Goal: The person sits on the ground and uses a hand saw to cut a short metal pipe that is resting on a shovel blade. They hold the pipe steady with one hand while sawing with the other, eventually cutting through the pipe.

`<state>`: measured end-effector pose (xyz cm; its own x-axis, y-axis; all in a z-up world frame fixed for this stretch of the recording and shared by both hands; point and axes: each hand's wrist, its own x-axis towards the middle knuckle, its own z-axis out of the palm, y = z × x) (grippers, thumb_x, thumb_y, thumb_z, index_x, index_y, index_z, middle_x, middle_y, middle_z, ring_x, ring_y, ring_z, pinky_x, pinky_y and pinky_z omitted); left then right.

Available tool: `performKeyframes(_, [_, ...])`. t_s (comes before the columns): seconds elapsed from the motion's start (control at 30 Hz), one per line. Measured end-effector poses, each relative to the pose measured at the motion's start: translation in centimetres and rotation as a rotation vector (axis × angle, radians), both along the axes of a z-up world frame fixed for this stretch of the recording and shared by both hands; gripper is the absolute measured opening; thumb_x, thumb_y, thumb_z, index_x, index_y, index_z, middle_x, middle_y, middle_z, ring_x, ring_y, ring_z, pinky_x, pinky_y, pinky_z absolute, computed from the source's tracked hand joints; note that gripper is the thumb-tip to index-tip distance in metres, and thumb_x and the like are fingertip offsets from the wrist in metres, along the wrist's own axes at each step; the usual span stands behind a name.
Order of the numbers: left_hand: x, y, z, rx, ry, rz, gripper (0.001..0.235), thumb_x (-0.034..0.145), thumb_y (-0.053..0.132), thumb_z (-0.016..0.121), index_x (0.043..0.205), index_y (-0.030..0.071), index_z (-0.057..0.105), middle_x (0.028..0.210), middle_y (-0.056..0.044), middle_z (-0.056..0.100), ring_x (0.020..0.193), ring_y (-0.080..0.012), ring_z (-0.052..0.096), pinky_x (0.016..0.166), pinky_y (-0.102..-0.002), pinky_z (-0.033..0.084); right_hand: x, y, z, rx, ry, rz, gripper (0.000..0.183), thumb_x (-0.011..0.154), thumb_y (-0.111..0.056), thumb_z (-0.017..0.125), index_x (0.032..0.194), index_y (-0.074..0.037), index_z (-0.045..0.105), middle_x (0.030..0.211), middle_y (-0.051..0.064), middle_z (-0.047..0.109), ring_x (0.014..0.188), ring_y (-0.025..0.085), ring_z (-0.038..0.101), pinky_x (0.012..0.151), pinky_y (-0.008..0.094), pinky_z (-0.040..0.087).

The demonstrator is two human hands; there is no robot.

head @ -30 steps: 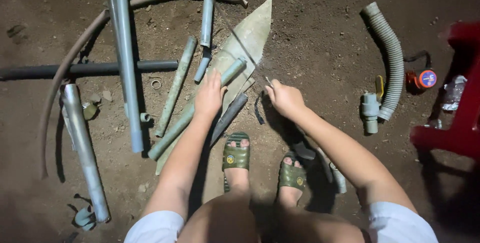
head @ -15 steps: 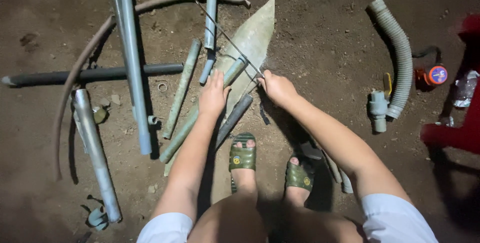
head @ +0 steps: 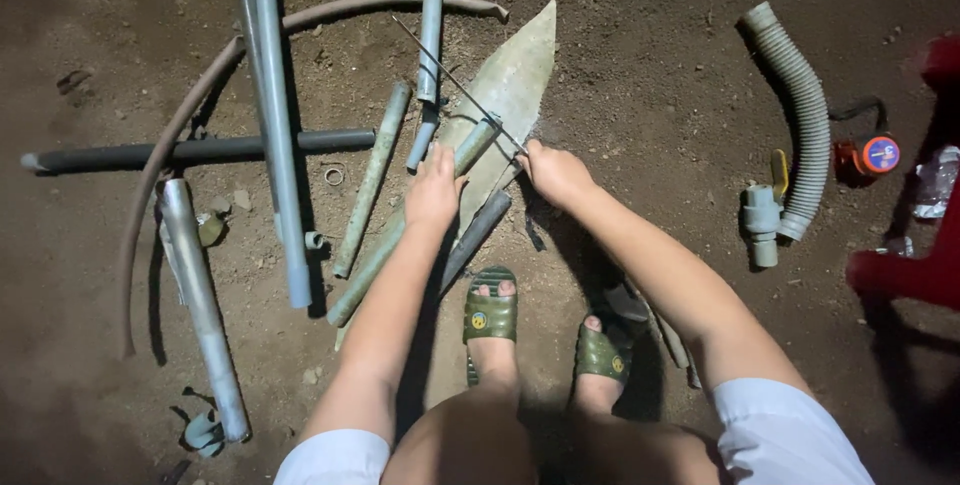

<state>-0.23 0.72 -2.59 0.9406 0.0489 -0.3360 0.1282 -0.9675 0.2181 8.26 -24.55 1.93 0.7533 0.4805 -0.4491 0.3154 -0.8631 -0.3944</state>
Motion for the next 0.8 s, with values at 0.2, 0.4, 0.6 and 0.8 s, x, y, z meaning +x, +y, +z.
performKeyframes(0.2, [0.2,0.2,-1.7,0.026,0.021,0.013,0.07,0.106,0.049,0.06,0.163,0.017,0.036,0.171,-0.013,0.041,0.138,-0.0501,0.058,0.107,-0.06,0.053,0.3,0.1,0.2,-0.036,-0.049,0.043,0.037,0.114,-0.039,0.045,0.112,-0.004,0.055,0.096,0.027,0.076,0.09,0.05,0.078,0.082,0.06,0.062])
performKeyframes(0.4, [0.5,-0.4,0.8,-0.064,0.133,0.079,0.065,0.11,0.046,0.055,0.163,0.016,0.032,0.177,-0.013,0.03,0.147,-0.0541,0.048,0.113,-0.065,0.047,0.1,-0.7,-4.2,-0.072,-0.309,0.134,0.028,0.109,-0.037,0.053,0.108,-0.008,0.056,0.084,0.018,0.077,0.078,0.041,0.08,0.072,0.052,0.064])
performKeyframes(0.6, [0.5,-0.3,-1.0,-0.096,0.172,0.114,0.066,0.112,0.046,0.052,0.167,0.019,0.028,0.179,-0.01,0.024,0.151,-0.0529,0.042,0.115,-0.067,0.047,-1.7,-1.4,-5.3,-0.096,-0.363,0.138,0.028,0.107,-0.037,0.056,0.107,-0.009,0.055,0.079,0.015,0.075,0.075,0.038,0.08,0.069,0.051,0.064])
performKeyframes(0.8, [0.6,-1.2,4.9,-0.134,0.178,0.099,0.073,0.114,0.039,0.053,0.174,0.025,0.015,0.178,-0.013,0.025,0.152,-0.0561,0.037,0.117,-0.068,0.047,-2.3,-3.2,-4.8,-0.121,-0.296,0.099,0.027,0.109,-0.039,0.05,0.105,-0.012,0.054,0.077,0.014,0.076,0.073,0.036,0.081,0.068,0.049,0.064])
